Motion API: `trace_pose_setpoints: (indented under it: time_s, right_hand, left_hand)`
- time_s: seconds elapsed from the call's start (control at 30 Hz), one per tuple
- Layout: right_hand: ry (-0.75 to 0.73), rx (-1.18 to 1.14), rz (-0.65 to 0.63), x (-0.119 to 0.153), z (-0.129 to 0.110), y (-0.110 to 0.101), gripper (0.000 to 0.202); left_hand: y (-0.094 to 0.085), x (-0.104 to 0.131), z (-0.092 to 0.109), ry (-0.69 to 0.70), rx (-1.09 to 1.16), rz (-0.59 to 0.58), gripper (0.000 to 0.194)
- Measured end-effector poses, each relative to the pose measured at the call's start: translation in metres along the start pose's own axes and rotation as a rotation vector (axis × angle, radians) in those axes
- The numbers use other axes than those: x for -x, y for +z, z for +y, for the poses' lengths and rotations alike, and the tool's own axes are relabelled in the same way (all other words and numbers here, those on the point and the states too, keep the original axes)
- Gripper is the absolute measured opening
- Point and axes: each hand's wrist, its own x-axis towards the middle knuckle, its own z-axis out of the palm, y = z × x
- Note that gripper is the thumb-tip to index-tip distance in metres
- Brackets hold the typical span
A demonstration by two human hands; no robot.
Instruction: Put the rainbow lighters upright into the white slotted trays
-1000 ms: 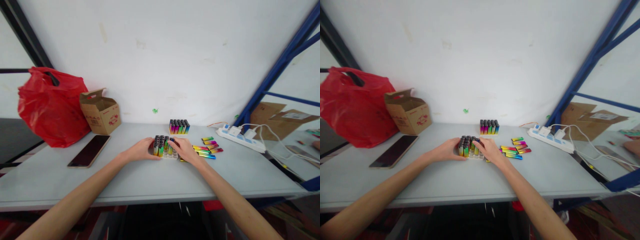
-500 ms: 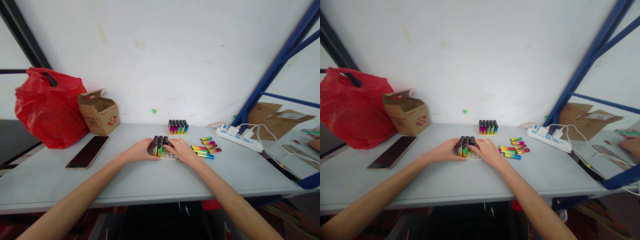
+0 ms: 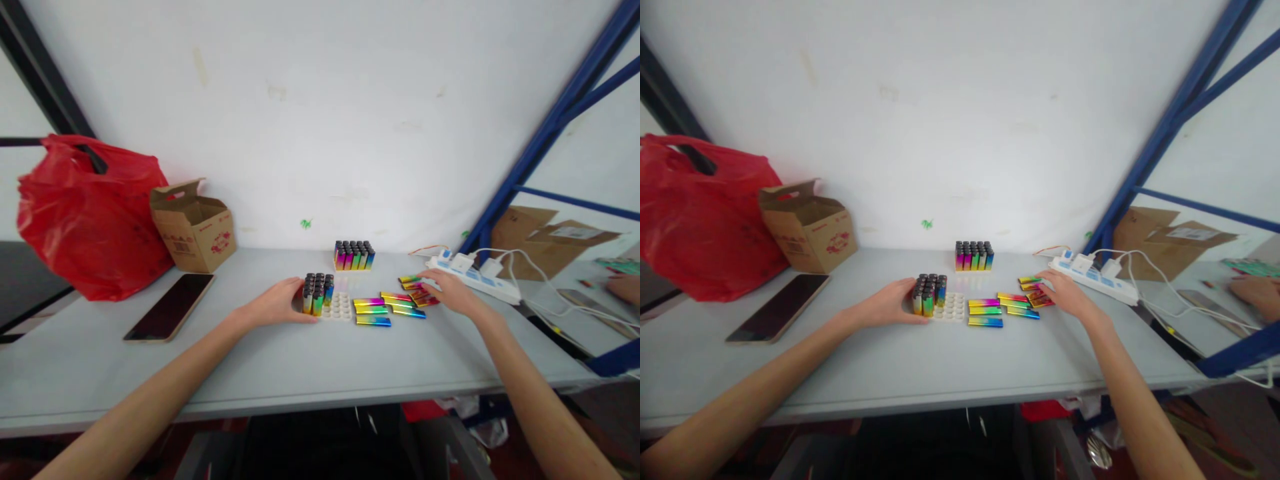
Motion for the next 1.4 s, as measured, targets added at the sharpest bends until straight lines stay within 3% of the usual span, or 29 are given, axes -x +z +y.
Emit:
trace_pose_setpoints:
  time_s: [0.17, 0.37, 0.6, 0.73, 0.87, 1.07, 1.27, 1.4]
  right_hand:
    - [0.057, -0.144, -0.103, 0.018, 0.017, 0.003, 0.039]
    - [0.157, -0.293, -0.136, 0.019, 0.009, -0.001, 0.043]
    - [0.207, -0.214, -0.092, 0.014, -0.005, -0.011, 0.042]
    - [0.186, -0.423, 0.059, 0.002, -0.028, -0.008, 0.054]
    - [0.173, -0.761, 0.026, -0.020, -0.064, 0.003, 0.053]
    - [0.211, -1.025, 0.139, -0.060, -0.126, 0.032, 0.046]
    - [0.142, -1.280, -0.115, -0.072, -0.172, 0.066, 0.046]
    - [0.125, -1.297, -0.156, -0.063, -0.183, 0.081, 0.046]
  left_hand:
    - [0.000, -0.001, -0.001, -0.016, 0.016, 0.009, 0.067]
    - [0.001, 0.000, -0.002, -0.004, 0.027, 0.031, 0.066]
    - [-0.001, 0.000, 0.001, -0.015, 0.007, 0.011, 0.066]
    - [0.000, -0.001, -0.001, -0.003, 0.008, 0.014, 0.066]
    - [0.001, -0.002, -0.002, -0.008, 0.017, 0.013, 0.066]
    - [0.000, -0.001, 0.001, 0.001, 0.020, 0.026, 0.065]
    - [0.000, 0.000, 0.001, 0.024, 0.011, 0.012, 0.067]
    - [0.002, -0.001, -0.001, 0.034, 0.007, 0.029, 0.065]
